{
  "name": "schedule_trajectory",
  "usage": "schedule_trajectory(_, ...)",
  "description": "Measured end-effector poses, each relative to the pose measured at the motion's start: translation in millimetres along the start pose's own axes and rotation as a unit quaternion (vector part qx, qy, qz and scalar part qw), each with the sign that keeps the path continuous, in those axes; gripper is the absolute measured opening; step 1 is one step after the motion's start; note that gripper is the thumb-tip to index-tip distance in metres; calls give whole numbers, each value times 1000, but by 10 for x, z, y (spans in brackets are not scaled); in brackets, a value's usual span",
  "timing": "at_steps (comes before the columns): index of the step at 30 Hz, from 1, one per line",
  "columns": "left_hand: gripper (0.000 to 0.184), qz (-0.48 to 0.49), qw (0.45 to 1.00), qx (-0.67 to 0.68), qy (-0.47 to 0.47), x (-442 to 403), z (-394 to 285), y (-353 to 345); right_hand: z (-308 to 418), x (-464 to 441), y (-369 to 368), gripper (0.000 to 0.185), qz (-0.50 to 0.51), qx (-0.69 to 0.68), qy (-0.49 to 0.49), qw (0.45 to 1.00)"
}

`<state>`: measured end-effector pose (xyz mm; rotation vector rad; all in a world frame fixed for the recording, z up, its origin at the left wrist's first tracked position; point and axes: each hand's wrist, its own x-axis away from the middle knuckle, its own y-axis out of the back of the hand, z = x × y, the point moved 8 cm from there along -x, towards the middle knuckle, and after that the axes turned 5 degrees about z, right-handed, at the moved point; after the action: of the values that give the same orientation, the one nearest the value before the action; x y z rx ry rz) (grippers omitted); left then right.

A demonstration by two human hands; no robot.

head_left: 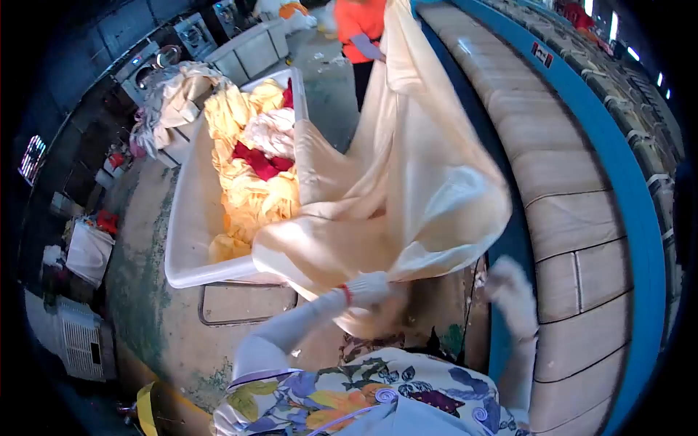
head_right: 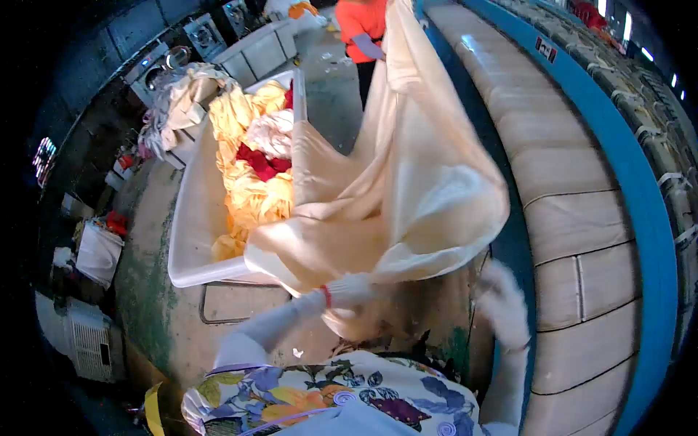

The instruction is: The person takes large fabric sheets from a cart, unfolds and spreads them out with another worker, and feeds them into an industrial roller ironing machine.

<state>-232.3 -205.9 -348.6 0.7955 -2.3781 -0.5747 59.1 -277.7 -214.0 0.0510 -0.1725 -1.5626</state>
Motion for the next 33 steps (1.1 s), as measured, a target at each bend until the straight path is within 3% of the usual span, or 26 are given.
schedule_trajectory(1,39,-38,996,77,-33,20,-605,93,-198,246,-133,61,48,17,-28,998)
schedule_trajectory(2,34,10,922,384,-40,-223,-786,-113,-345,405,-250,74,94,34,-57,993)
schedule_trajectory(3,29,64,754,652,-44,-446,-1016,-335,-166,540,-366,84,104,99,-61,988)
schedule_trajectory(5,28,139,651,745,-30,-724,-1416,-661,-107,777,-330,90,1,202,19,979)
schedule_trajectory(8,30,175,672,718,-56,-588,-2187,-697,-119,1045,127,74,-217,247,30,944)
schedule_trajectory(9,30,102,758,624,-163,-540,-2332,-588,-189,1140,284,70,-273,240,35,931)
schedule_trajectory(10,30,24,816,512,-266,-426,-2487,-510,-95,1224,353,50,-282,248,110,920)
schedule_trajectory(12,32,-9,830,462,-313,-412,-2536,-536,-394,1376,473,41,-255,167,57,951)
schedule_trajectory(13,33,38,804,534,-260,-598,-2399,-613,-525,1461,505,37,-242,127,31,961)
schedule_trajectory(14,34,87,769,600,-204,-737,-2353,-690,-601,1505,482,28,-191,132,-18,973)
schedule_trajectory(15,35,134,699,675,-195,-665,-2508,-616,-701,1574,462,23,-161,104,-26,981)
schedule_trajectory(17,36,223,535,798,-167,-435,-2735,-411,-703,1690,443,19,-146,14,-4,989)
schedule_trajectory(18,36,300,432,826,-203,-481,-2731,-317,-562,1750,430,19,-183,-109,35,976)
schedule_trajectory(21,38,186,609,758,-143,-251,-2513,-317,-271,1831,495,25,-233,-284,76,927)
schedule_trajectory(23,42,166,679,710,-90,-496,-1945,-826,30,1807,544,38,-236,-296,147,914)
schedule_trajectory(24,44,111,822,533,-168,-456,-1790,-1087,198,1716,475,36,-217,-287,128,924)
schedule_trajectory(25,46,127,929,304,-165,-382,-1867,-1250,307,1632,375,34,-195,-277,108,935)
schedule_trajectory(26,49,139,973,54,-177,-297,-1942,-1413,322,1500,235,30,-135,-192,102,967)
schedule_trajectory(27,52,217,946,-222,-95,-144,-1956,-1512,253,1321,69,26,-72,-105,92,987)
schedule_trajectory(29,50,86,964,-184,-173,-168,-2026,-1262,324,1217,-300,13,-64,137,288,946)
schedule_trajectory(30,49,19,964,-162,-210,-147,-1978,-1144,482,1133,-486,15,64,75,156,983)
schedule_trajectory(33,47,-176,933,-87,-302,60,-1491,-854,409,1226,-67,14,-54,-1,153,987)
